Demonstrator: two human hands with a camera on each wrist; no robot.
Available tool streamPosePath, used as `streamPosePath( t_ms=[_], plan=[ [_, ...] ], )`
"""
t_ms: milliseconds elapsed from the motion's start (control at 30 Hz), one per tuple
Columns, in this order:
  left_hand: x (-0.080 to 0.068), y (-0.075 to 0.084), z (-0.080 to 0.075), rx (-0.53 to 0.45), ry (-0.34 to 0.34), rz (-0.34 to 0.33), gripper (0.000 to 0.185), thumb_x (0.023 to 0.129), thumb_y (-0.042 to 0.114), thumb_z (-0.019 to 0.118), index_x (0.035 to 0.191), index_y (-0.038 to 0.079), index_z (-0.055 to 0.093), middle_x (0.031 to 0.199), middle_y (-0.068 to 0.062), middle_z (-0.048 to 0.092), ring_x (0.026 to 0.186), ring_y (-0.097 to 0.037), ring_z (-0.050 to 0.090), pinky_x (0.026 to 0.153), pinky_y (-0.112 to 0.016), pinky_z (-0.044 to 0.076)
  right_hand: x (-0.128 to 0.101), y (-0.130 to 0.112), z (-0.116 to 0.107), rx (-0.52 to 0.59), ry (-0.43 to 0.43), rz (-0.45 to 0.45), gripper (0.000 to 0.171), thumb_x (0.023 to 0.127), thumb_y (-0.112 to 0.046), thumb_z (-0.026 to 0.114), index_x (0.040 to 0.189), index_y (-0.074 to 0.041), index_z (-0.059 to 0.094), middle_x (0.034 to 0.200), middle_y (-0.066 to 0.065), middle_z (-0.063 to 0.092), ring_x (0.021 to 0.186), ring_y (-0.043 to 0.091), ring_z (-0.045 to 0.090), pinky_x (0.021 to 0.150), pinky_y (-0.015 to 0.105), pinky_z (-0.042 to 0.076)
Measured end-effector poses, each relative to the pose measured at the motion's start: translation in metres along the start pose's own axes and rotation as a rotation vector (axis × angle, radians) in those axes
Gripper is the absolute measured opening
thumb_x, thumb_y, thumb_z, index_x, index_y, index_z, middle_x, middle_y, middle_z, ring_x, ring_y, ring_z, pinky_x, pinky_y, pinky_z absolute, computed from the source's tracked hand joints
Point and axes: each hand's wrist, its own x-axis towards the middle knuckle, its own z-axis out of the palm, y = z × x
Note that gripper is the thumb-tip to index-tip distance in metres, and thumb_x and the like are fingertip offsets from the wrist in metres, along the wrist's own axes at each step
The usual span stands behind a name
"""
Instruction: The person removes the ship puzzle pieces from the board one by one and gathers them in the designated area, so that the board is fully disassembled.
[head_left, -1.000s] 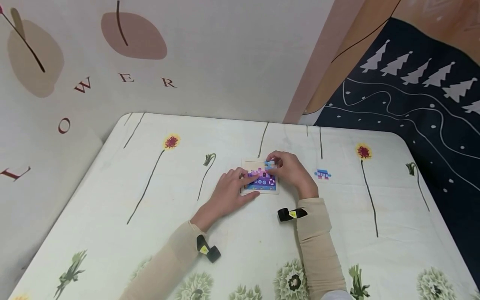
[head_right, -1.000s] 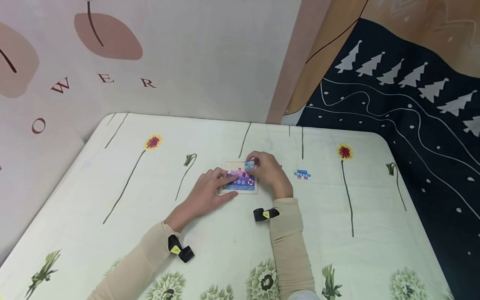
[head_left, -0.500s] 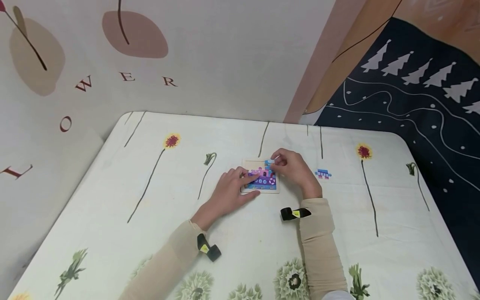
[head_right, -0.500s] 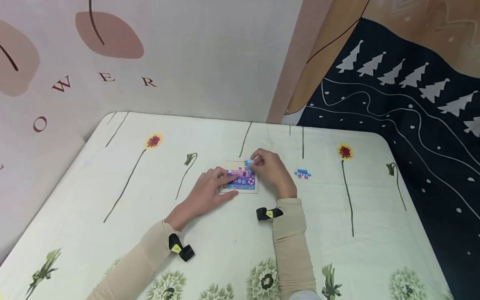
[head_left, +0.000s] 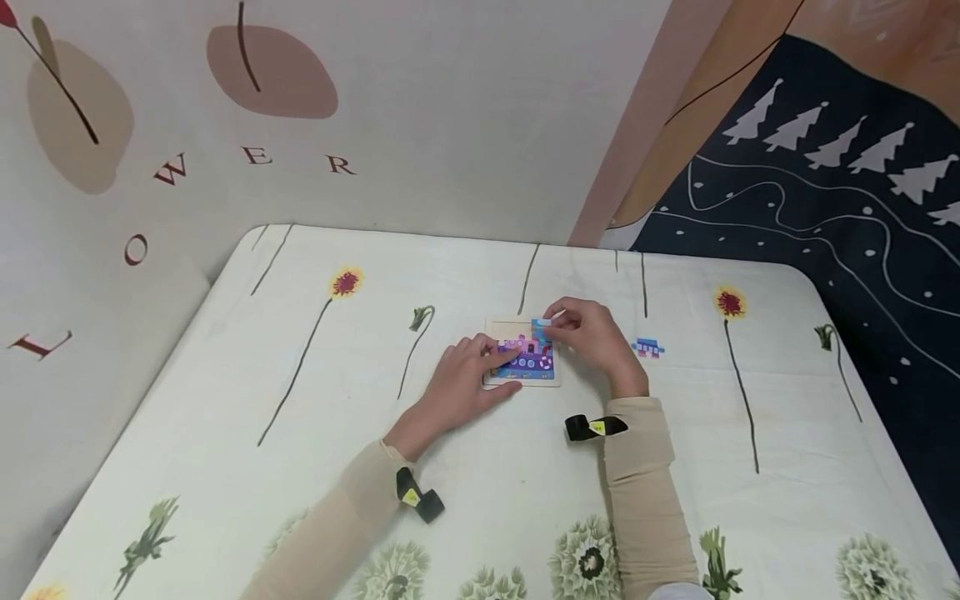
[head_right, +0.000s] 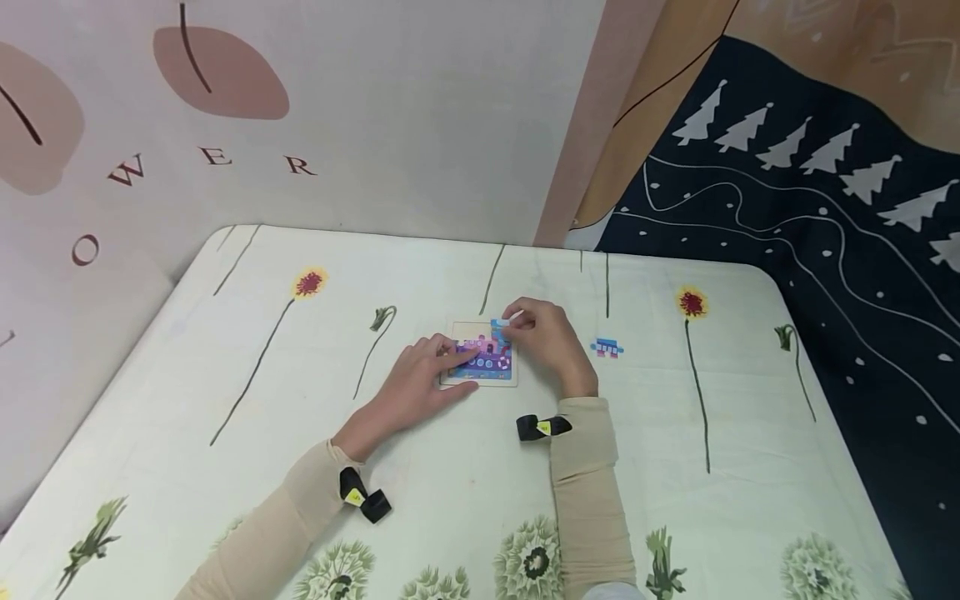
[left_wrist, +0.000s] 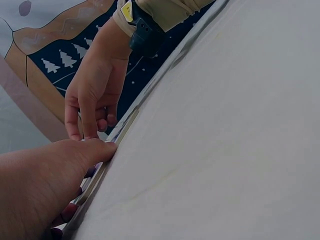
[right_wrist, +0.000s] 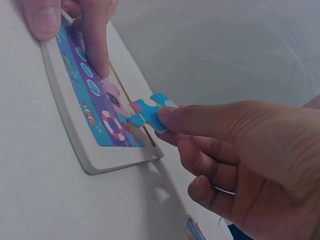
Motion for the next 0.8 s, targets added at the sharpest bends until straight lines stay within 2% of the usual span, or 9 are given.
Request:
streamPosePath(
  t_ms=[267, 400, 533, 633, 800],
  plan=[
    [0.002, 0.005, 0.004, -0.012, -0.001, -0.001, 0.055, 0.088, 0.056, 0.063, 0.135, 0.029, 0.058, 0.107, 0.003, 0.05, 0.087, -0.014, 0.041, 0.073, -0.029, 0.033, -0.006, 0.005, -0.009, 0.003, 0.041, 0.0, 0.019, 0.09, -0.021, 0.072, 0.107, -0.016, 0.068, 0.094, 0.005, 0.069, 0.083, 0.022, 0.06, 0.073, 0.034, 0.049],
    [0.0, 0.005, 0.005, -0.027, -0.017, -0.006, 0.056, 0.088, 0.056, 0.063, 0.136, 0.028, 0.057, 0.109, 0.001, 0.05, 0.088, -0.015, 0.042, 0.074, -0.03, 0.033, -0.014, 0.012, -0.022, 0.047, 0.05, 0.0, 0.021, 0.088, -0.024, 0.073, 0.107, -0.016, 0.068, 0.094, 0.006, 0.069, 0.078, 0.026, 0.061, 0.066, 0.032, 0.049],
    [0.001, 0.002, 0.005, -0.013, 0.002, 0.001, 0.055, 0.088, 0.056, 0.063, 0.135, 0.029, 0.058, 0.108, 0.002, 0.051, 0.087, -0.014, 0.041, 0.073, -0.029, 0.033, -0.027, 0.023, -0.05, 0.075, 0.068, -0.019, 0.024, 0.088, -0.025, 0.074, 0.108, -0.012, 0.068, 0.095, 0.009, 0.07, 0.076, 0.032, 0.063, 0.061, 0.033, 0.048],
    [0.001, -0.001, 0.004, -0.001, 0.017, 0.002, 0.055, 0.087, 0.056, 0.063, 0.135, 0.029, 0.059, 0.108, 0.002, 0.051, 0.086, -0.014, 0.041, 0.072, -0.029, 0.033, -0.04, 0.037, -0.079, 0.046, 0.09, -0.003, 0.029, 0.088, -0.029, 0.074, 0.11, -0.011, 0.068, 0.098, 0.009, 0.071, 0.082, 0.028, 0.065, 0.067, 0.032, 0.048],
    [0.001, -0.002, 0.003, -0.023, 0.002, 0.003, 0.055, 0.088, 0.055, 0.063, 0.135, 0.028, 0.058, 0.109, 0.001, 0.05, 0.087, -0.015, 0.04, 0.073, -0.03, 0.032, -0.067, 0.072, -0.122, 0.003, 0.12, 0.099, 0.037, 0.088, -0.033, 0.073, 0.115, -0.009, 0.067, 0.098, 0.006, 0.07, 0.087, 0.015, 0.065, 0.076, 0.027, 0.049]
  ],
)
